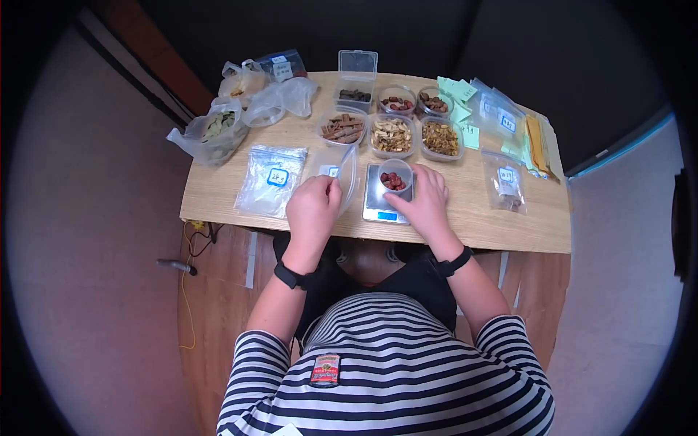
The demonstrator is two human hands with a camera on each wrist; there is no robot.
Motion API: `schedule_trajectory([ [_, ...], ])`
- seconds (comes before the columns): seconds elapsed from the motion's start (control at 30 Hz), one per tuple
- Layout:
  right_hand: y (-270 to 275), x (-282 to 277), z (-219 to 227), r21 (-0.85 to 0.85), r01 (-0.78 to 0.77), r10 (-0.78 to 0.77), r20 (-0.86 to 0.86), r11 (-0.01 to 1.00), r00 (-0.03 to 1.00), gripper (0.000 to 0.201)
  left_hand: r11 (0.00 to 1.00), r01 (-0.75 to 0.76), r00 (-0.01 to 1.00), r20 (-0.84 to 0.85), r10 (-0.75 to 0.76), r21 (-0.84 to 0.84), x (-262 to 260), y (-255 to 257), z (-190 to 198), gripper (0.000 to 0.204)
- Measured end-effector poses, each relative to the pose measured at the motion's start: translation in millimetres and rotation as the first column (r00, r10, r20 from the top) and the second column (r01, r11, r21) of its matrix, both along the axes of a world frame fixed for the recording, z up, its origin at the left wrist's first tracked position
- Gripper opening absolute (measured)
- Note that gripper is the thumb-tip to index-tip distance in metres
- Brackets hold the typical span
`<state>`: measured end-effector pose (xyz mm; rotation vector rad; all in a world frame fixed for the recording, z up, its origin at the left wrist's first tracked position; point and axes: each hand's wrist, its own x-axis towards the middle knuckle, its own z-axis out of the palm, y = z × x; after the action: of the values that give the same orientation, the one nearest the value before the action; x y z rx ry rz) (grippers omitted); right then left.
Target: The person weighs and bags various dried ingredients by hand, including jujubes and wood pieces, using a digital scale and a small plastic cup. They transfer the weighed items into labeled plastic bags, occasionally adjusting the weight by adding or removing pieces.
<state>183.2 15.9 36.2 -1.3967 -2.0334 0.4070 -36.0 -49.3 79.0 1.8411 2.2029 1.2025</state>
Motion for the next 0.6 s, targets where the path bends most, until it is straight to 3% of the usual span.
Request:
schedule_trajectory([
  [0.23,6.3,-7.4,-11.1,-0.033,-0.029,0.026,-0.068,0.999,0.997,0.075,0.998,0.047,0.998,-0.034,-0.048,-0.033,8.1,17.2,-10.2,0.017],
  [0.4,0.9,-6.5,10.0,-0.03,-0.081,0.075,-0.167,0.996,0.983,0.074,0.996,0.084,0.991,-0.1,-0.085,-0.017,11.2,21.5,-9.7,0.016],
  [0.6,-4.9,-11.4,28.0,0.11,-0.186,0.198,-0.11,0.976,0.974,0.072,0.986,0.147,0.978,-0.163,-0.133,0.076,18.8,24.6,-12.2,0.011],
])
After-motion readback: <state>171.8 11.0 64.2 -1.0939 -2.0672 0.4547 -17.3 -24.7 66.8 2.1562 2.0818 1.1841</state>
